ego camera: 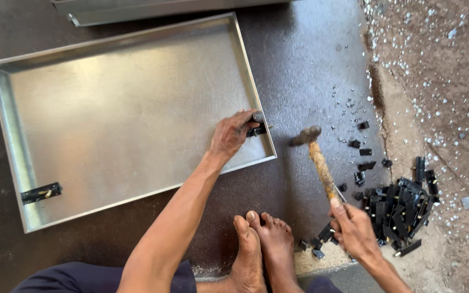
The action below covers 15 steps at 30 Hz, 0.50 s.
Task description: The person is attaching black hinges to metal trays using a hammer. They position a hinge on the corner of the tray and hit it with a hammer to secure it, then move the finished tray to a stack.
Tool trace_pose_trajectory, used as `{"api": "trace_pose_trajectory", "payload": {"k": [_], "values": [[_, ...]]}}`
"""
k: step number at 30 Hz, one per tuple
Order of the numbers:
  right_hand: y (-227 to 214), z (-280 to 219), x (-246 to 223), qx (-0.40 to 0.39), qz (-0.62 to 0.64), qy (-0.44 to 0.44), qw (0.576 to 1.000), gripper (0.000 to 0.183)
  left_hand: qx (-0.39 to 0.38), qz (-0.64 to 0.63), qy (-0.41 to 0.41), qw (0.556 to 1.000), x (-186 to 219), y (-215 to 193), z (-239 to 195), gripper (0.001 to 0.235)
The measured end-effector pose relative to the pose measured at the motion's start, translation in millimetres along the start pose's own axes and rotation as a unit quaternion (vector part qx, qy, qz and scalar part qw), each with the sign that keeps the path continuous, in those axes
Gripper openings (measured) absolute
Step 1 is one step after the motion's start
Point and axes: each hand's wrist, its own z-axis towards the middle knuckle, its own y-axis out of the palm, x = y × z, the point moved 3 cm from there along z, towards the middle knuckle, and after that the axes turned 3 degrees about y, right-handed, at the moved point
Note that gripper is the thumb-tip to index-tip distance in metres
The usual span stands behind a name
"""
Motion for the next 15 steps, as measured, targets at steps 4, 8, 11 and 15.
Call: {"api": "trace_pose_trajectory", "payload": {"k": [4,8,11,15], "values": [[-26.8,0.9,-34.8,0.047,0.042,-0.123,0.990,0.048,-0.092,-0.077,-0.180,0.976,-6.5,6.6,-4.8,0.031],[-39.9,10.1,-65.3,-0.027,0.336,-0.369,0.866,0.044,-0.032,-0.018,-0.024,0.999,-2.8,3.6,-3.1,0.033],[-3.6,21.5,-58.3,-0.017,0.142,-0.298,0.944,0.040,-0.018,0.023,-0.002,1.000,-1.2,10.1,-5.7,0.033],[50.9,13.7,-49.7,0.028,-0.119,-0.168,0.978,0.058,-0.066,0.031,-0.083,0.994,1.7,4.1,-10.4,0.027]]}}
